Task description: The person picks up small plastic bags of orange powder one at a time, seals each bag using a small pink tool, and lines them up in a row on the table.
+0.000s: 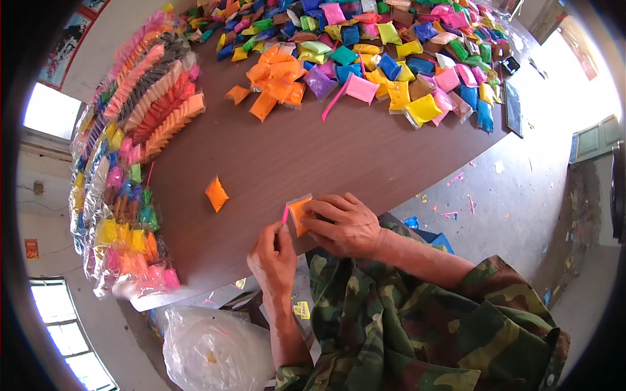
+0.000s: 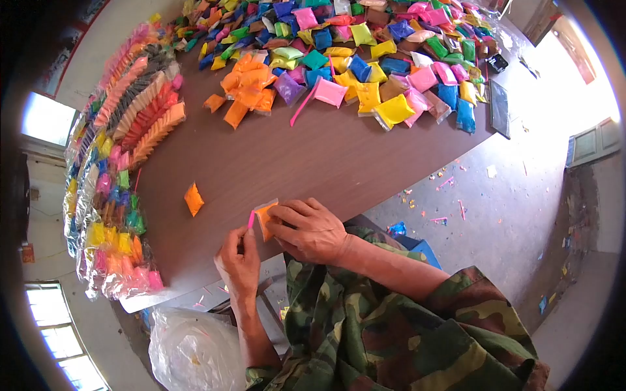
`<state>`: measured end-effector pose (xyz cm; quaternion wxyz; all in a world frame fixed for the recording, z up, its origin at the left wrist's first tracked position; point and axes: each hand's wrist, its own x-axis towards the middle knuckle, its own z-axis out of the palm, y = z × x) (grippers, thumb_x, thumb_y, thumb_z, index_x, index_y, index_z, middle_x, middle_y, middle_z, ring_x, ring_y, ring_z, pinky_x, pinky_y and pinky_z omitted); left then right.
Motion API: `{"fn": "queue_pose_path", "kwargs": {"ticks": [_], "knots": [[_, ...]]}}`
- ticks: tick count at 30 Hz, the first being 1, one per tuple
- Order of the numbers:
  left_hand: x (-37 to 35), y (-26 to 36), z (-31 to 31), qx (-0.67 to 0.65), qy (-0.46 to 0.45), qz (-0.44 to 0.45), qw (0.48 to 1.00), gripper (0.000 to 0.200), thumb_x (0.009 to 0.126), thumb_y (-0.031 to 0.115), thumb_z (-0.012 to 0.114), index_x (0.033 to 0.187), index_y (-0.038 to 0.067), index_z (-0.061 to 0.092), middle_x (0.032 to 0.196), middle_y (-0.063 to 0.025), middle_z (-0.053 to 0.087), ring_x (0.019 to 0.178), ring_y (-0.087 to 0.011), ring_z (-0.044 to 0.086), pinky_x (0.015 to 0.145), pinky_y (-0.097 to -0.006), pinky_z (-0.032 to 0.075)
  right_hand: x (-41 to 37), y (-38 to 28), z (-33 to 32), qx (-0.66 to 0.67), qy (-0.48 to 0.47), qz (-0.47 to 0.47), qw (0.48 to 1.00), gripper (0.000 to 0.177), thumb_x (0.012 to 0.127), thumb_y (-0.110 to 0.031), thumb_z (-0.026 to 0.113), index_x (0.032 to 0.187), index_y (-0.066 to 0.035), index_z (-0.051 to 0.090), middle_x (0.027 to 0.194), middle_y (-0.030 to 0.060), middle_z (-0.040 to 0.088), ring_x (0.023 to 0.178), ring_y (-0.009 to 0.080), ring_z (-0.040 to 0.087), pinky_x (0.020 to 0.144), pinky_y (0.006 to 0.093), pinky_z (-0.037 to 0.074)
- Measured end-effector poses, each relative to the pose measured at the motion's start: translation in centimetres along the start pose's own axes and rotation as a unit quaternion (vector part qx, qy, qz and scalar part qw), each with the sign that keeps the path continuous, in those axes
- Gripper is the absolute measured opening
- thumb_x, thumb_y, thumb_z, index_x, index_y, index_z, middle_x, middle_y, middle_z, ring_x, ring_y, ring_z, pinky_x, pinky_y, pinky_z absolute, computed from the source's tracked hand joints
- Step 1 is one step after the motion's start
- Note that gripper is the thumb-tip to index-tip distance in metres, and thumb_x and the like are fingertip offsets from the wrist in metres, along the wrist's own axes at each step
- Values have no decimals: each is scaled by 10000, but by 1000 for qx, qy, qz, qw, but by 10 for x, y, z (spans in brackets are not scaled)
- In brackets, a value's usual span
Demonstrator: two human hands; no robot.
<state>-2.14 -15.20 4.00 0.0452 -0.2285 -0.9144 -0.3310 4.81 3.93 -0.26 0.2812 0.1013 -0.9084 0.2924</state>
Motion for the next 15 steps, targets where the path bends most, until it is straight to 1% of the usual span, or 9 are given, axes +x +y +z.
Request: {"fn": "queue_pose_path", "kwargs": {"ticks": [1, 4, 7, 10, 13, 15], "knots": [[2, 2, 1, -11, 3, 16, 1000, 49, 1018, 95, 737, 1050, 64, 759, 909, -168, 779, 796, -404, 761, 676, -472, 586, -1, 1, -1, 5, -1, -2, 1000, 388, 876, -170, 818, 1251, -142, 722, 1336, 33, 668, 1246, 250, 671, 977, 411, 524], [4, -3, 16, 36, 14, 42, 998, 74, 991, 69, 758, 1055, 35, 776, 884, -191, 758, 736, -369, 745, 672, -411, 576, 0, 2, 0, 14, 14, -7, 1000, 399, 861, -141, 816, 1248, -121, 721, 1322, 36, 689, 1231, 250, 689, 972, 406, 532], [22, -15, 10, 97, -14, 32, 995, 91, 996, 86, 760, 1069, 35, 777, 916, -195, 768, 790, -378, 764, 715, -429, 588, -2, 2, 3, 22, 20, 1, 1000, 405, 847, -121, 819, 1241, -116, 727, 1325, 46, 707, 1210, 250, 709, 965, 398, 541], [27, -11, 1, 36, -27, 29, 999, 105, 1016, 112, 734, 1083, 44, 779, 939, -185, 770, 838, -390, 764, 740, -451, 588, 0, 3, 3, 28, 29, 1, 999, 405, 837, -109, 824, 1231, -109, 731, 1317, 48, 723, 1189, 247, 727, 948, 395, 551], [29, 7, -6, 10, -54, 73, 996, 114, 1026, 132, 721, 1080, 55, 785, 977, -176, 776, 862, -395, 759, 744, -459, 583, -1, 2, 4, 36, 40, 5, 999, 394, 835, -102, 823, 1218, -99, 731, 1293, 45, 741, 1174, 245, 739, 940, 395, 560], [33, 5, -5, 59, -58, 106, 991, 107, 1025, 140, 727, 1100, 83, 778, 972, -153, 768, 856, -395, 753, 729, -470, 586, 0, 2, 5, 38, 44, 3, 998, 383, 837, -99, 819, 1210, -94, 731, 1285, 46, 749, 1165, 245, 745, 941, 394, 565]]}}
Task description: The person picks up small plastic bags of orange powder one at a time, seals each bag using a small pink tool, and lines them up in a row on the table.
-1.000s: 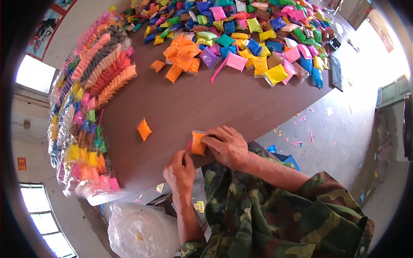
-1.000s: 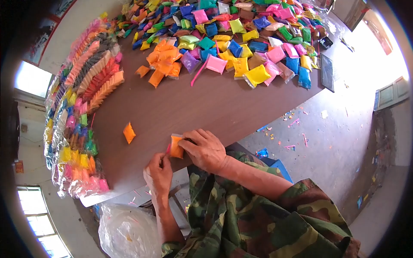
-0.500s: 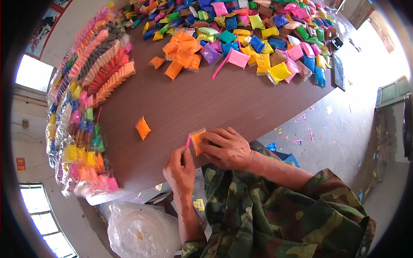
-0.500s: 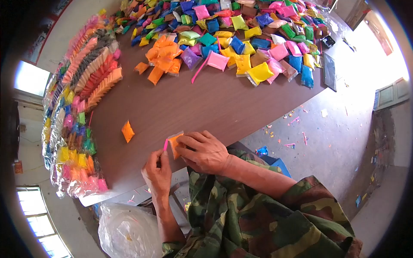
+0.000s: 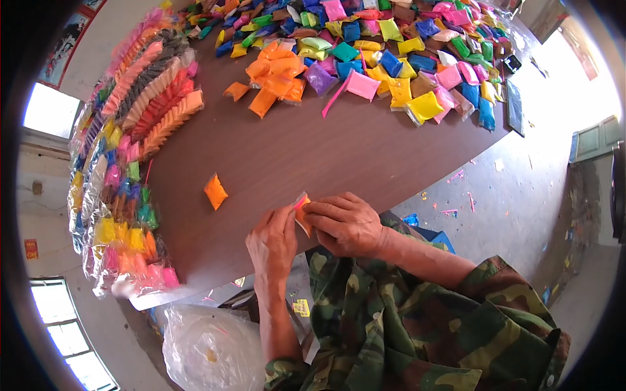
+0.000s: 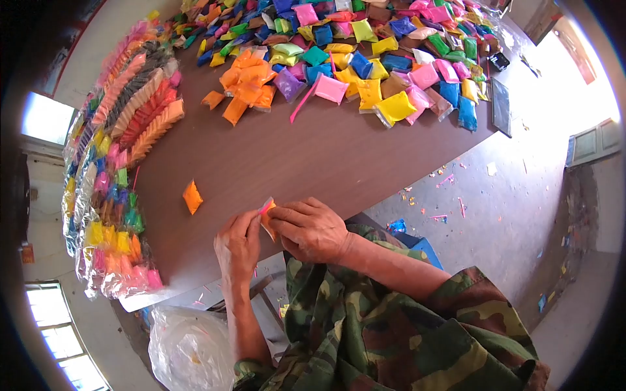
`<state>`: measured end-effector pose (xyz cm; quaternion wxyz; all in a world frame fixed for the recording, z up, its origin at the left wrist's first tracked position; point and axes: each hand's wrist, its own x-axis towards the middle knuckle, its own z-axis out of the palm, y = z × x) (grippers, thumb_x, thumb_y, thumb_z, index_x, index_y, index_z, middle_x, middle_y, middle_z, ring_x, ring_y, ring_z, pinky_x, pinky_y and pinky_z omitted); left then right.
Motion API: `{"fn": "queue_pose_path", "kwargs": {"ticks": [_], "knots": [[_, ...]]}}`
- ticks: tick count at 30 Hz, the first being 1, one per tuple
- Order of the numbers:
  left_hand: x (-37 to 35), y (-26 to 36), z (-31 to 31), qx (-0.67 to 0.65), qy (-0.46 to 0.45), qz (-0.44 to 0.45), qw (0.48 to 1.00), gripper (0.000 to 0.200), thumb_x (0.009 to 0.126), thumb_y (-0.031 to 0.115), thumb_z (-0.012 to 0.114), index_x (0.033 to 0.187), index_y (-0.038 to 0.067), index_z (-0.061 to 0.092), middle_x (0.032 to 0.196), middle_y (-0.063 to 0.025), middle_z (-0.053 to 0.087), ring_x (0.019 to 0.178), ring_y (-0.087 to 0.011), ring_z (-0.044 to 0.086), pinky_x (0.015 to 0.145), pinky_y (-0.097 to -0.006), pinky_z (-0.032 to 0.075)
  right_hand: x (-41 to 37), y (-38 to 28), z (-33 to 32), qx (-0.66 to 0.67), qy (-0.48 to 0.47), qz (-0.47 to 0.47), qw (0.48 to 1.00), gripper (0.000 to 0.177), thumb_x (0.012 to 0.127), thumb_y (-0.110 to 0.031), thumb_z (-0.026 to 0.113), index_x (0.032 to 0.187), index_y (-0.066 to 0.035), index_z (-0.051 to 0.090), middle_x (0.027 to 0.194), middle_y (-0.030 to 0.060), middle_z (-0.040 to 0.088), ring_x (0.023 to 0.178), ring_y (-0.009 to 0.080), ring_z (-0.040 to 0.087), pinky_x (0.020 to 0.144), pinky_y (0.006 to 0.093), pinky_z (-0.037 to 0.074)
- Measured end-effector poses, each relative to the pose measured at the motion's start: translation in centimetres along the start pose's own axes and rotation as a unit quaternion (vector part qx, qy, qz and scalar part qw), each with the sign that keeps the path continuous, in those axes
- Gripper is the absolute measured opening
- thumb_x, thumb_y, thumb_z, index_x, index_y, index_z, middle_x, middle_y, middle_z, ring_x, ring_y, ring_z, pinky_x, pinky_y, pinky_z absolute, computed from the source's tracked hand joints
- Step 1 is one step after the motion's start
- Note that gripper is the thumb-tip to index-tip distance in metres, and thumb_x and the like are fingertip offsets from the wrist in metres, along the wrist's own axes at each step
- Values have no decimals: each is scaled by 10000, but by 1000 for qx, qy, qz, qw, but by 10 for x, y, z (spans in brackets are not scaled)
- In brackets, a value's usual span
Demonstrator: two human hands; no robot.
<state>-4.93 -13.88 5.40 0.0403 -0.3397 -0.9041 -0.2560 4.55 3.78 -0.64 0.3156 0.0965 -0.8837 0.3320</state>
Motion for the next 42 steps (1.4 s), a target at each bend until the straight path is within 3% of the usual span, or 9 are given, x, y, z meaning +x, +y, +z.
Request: {"fn": "queue_pose_path", "kwargs": {"ticks": [13, 22, 28, 31, 34, 35, 38, 39, 42], "knots": [[25, -14, 7, 22, -52, 14, 998, 87, 1033, 156, 709, 1066, 84, 745, 992, -131, 770, 869, -404, 743, 734, -495, 588, 2, 0, -2, 2, -2, -3, 1000, 348, 827, -84, 801, 1169, -97, 737, 1252, 59, 754, 1107, 246, 749, 902, 391, 562], [-14, -13, -3, 49, -12, -47, 998, 85, 1018, 132, 726, 1065, 72, 763, 990, -147, 785, 869, -402, 758, 754, -491, 595, 5, -1, -4, -1, 1, 0, 1000, 314, 842, -84, 787, 1149, -108, 727, 1238, 50, 742, 1038, 242, 748, 849, 393, 551], [-25, -9, -5, -69, 12, -119, 990, 69, 1012, 126, 731, 1038, 74, 768, 964, -156, 783, 869, -406, 756, 751, -502, 587, 4, -1, -3, -11, -7, -3, 1000, 327, 857, -97, 784, 1177, -138, 725, 1238, 39, 732, 1034, 239, 746, 852, 397, 550], [-32, -18, 8, 23, 46, -78, 996, 98, 1003, 124, 742, 1032, 37, 774, 881, -182, 754, 737, -347, 738, 705, -441, 570, 5, -3, -5, -19, -32, -3, 999, 331, 865, -106, 784, 1187, -154, 728, 1269, 34, 718, 1059, 237, 738, 866, 405, 547], [-39, -40, -3, 31, 63, -130, 989, 106, 1003, 130, 734, 1039, 39, 778, 876, -193, 753, 726, -340, 738, 709, -438, 573, 4, -2, -6, -24, -49, 1, 999, 337, 876, -118, 788, 1206, -159, 729, 1315, 40, 701, 1109, 243, 729, 906, 416, 545], [-42, -47, -8, 32, 54, -178, 982, 81, 1008, 136, 728, 1033, 77, 778, 918, -179, 771, 813, -425, 745, 719, -492, 576, 4, -2, -5, -23, -54, 1, 998, 341, 880, -123, 790, 1214, -159, 729, 1333, 43, 695, 1129, 246, 725, 923, 420, 546], [-55, -85, -14, 11, 158, -218, 963, 92, 1016, 133, 723, 1048, 68, 781, 867, -177, 752, 748, -381, 737, 684, -457, 568, 10, -7, -8, -33, -45, -17, 998, 354, 897, -153, 806, 1243, -136, 733, 1357, 56, 688, 1176, 255, 720, 970, 433, 550], [-59, -101, -14, -5, 201, -210, 957, 101, 1027, 128, 728, 1053, 43, 777, 828, -151, 740, 682, -291, 713, 654, -405, 554, 10, -9, -7, -39, -50, -21, 998, 359, 900, -155, 812, 1249, -123, 735, 1364, 62, 686, 1188, 259, 719, 980, 435, 552], [-65, -131, -21, 27, 281, -211, 936, 103, 1026, 115, 747, 1050, 17, 769, 819, -120, 738, 682, -215, 696, 657, -371, 550, 12, -10, -4, -55, -61, -27, 996, 369, 907, -147, 824, 1260, -87, 739, 1379, 73, 682, 1217, 268, 716, 1000, 438, 561]]}}
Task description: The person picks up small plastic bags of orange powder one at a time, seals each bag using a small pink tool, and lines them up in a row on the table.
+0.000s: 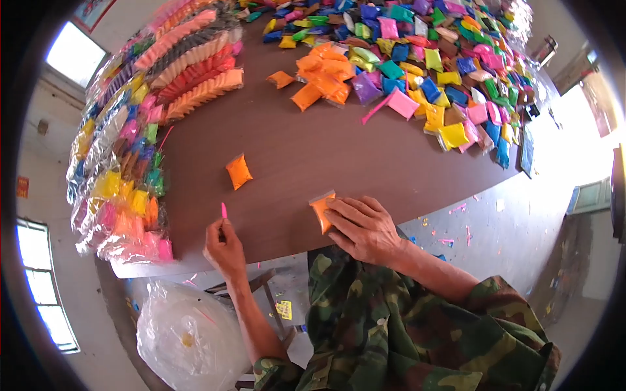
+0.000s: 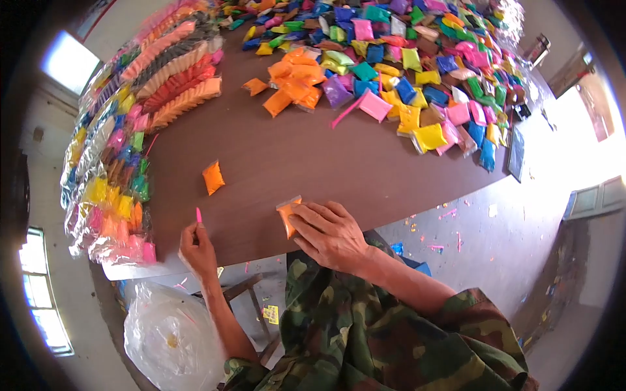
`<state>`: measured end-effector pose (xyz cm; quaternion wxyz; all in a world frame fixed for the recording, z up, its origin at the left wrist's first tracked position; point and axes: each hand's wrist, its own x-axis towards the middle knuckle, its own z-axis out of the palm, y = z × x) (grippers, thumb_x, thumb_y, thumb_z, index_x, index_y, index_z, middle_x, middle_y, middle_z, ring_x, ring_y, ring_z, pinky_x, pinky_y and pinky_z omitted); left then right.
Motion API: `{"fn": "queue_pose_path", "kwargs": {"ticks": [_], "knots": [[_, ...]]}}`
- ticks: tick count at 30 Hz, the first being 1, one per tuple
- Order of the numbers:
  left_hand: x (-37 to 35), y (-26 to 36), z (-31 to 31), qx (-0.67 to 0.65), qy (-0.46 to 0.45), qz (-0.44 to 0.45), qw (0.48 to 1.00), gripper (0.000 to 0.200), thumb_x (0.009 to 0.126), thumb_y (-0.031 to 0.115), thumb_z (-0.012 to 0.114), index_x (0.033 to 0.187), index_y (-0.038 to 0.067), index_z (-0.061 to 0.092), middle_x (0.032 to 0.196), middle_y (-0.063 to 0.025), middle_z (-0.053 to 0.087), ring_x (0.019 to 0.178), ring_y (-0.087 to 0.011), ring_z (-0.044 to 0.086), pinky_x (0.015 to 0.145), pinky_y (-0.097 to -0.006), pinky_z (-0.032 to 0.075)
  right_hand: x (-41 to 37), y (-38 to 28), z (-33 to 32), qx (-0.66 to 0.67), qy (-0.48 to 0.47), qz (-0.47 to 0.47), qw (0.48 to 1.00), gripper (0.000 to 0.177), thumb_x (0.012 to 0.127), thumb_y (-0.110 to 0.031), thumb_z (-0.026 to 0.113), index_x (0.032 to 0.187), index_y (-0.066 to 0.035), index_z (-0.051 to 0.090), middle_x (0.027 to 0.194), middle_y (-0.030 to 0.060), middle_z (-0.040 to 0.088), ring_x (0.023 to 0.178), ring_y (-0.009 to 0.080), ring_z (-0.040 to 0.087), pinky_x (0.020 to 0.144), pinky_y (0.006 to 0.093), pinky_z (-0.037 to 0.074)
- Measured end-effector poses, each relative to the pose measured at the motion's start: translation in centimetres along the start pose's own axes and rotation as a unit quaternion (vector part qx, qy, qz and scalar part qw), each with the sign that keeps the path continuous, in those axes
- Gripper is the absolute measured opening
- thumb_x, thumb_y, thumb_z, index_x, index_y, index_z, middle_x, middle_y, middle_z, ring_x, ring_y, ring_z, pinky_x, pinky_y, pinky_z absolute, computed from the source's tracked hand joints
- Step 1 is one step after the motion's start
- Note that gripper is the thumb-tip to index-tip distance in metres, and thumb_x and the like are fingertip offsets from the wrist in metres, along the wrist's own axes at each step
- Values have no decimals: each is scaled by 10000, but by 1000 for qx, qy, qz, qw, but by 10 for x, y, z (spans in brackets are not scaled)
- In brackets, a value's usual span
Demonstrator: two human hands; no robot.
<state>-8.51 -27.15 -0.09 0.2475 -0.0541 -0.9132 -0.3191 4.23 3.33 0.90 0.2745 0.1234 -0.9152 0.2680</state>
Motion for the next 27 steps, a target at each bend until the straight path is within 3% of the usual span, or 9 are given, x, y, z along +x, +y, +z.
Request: {"fn": "queue_pose_path", "kwargs": {"ticks": [8, 17, 27], "knots": [[-4, -14, 9, -44, 62, -40, 996, 117, 1040, 116, 743, 1085, 14, 777, 849, -102, 751, 713, -187, 690, 679, -345, 554, 51, 25, 29, 0, -51, -11, 999, 384, 942, -134, 816, 1310, -51, 746, 1407, 87, 699, 1247, 302, 714, 1027, 433, 582], [-4, -5, 6, -55, 67, -68, 994, 141, 1055, 143, 742, 1087, 10, 777, 816, -103, 726, 688, -173, 653, 654, -346, 530, 131, 39, 98, 15, -26, -56, 998, 325, 994, -111, 735, 1310, -40, 704, 1415, 132, 674, 1282, 336, 689, 1045, 452, 562], [-6, -5, 6, -71, 76, -69, 992, 134, 1066, 118, 738, 1081, -13, 765, 832, -99, 732, 687, -147, 643, 645, -322, 526, 149, 35, 107, -15, -88, -85, 992, 385, 1015, -76, 677, 1400, -73, 675, 1448, 145, 660, 1307, 354, 675, 1106, 472, 535]]}}
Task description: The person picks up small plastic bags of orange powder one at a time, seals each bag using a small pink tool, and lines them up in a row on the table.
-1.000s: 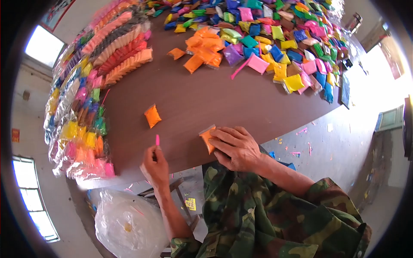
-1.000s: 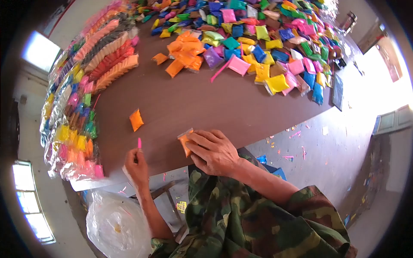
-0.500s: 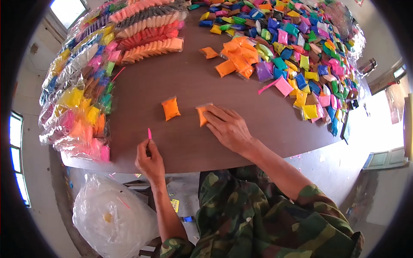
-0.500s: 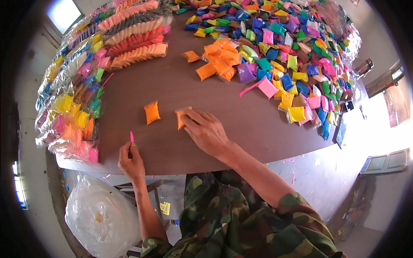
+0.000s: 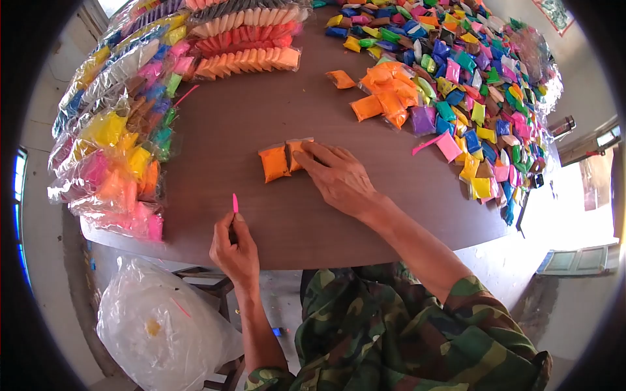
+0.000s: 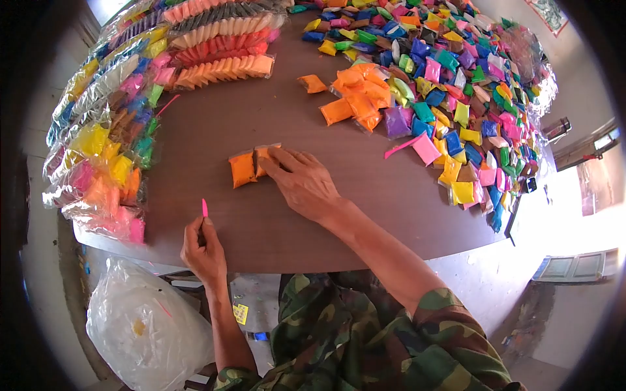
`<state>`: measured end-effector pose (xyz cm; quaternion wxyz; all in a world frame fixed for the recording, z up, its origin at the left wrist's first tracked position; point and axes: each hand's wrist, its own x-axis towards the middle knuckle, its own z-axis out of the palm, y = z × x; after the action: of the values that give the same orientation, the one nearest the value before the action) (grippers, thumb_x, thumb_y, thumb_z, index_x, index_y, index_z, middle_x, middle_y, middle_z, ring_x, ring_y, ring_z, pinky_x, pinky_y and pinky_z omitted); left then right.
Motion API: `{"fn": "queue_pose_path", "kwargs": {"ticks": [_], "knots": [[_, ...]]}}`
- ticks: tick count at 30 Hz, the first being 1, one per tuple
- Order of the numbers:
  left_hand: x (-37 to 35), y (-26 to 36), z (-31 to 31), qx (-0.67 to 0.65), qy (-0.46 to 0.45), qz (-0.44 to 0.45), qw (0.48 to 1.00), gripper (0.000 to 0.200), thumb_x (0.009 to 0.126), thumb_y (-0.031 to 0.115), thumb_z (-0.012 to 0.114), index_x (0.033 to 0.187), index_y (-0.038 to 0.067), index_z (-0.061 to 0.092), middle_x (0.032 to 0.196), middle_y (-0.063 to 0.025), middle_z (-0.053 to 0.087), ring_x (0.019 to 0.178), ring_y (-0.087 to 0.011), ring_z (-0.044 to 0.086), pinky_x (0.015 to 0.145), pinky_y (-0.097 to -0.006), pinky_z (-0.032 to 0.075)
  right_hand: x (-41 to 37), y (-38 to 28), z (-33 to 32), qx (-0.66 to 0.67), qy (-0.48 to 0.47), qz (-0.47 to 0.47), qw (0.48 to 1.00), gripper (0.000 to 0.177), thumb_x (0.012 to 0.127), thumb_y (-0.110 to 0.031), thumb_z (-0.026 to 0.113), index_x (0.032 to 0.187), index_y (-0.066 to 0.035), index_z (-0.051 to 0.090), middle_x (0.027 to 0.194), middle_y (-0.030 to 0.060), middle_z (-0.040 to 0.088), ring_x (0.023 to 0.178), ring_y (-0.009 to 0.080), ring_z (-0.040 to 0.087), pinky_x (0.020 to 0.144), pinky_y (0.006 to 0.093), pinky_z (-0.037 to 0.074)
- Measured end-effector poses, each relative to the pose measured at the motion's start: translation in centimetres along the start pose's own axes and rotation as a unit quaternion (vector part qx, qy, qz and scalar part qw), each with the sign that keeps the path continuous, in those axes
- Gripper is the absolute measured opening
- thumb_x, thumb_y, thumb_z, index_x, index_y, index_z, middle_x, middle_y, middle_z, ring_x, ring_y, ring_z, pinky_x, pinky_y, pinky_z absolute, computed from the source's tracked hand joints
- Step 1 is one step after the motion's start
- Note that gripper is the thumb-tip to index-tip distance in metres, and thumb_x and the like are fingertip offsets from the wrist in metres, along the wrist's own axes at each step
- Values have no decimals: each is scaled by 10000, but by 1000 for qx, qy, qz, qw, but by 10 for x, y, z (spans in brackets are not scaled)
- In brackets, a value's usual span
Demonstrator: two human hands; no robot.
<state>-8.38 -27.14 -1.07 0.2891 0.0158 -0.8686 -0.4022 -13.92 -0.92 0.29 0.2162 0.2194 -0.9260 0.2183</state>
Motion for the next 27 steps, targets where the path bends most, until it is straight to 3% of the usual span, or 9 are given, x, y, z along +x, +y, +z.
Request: {"fn": "queue_pose_path", "kwargs": {"ticks": [7, 11, 20, 27], "knots": [[0, 1, 2, -3, -2, 2, 1000, 123, 1061, 103, 740, 1096, -12, 767, 862, -101, 753, 708, -149, 660, 670, -314, 544, -1, -5, -9, 8, -19, -11, 1000, 412, 1014, -122, 703, 1422, -88, 661, 1467, 159, 635, 1340, 371, 651, 1150, 489, 513], [-1, 0, 2, 9, 3, 15, 1000, 53, 1042, 55, 735, 1070, 13, 752, 838, -117, 743, 684, -200, 699, 647, -338, 551, -5, -6, -7, 26, -36, 3, 999, 492, 1017, -168, 721, 1492, -83, 628, 1536, 170, 593, 1397, 400, 600, 1185, 523, 483], [-1, 0, -1, 20, -7, 23, 1000, 95, 1054, 77, 726, 1104, 2, 753, 888, -144, 760, 719, -245, 726, 671, -370, 571, -10, -6, -9, 15, 3, 0, 1000, 524, 1028, -247, 720, 1511, -84, 599, 1572, 157, 572, 1469, 358, 548, 1228, 520, 443], [1, -7, 1, 32, 3, 49, 998, 100, 1060, 73, 724, 1107, -13, 745, 876, -147, 746, 695, -239, 697, 640, -364, 547, -11, -5, -9, 35, -42, -12, 998, 513, 1043, -270, 701, 1499, -55, 601, 1561, 151, 584, 1468, 332, 551, 1250, 492, 418]]}}
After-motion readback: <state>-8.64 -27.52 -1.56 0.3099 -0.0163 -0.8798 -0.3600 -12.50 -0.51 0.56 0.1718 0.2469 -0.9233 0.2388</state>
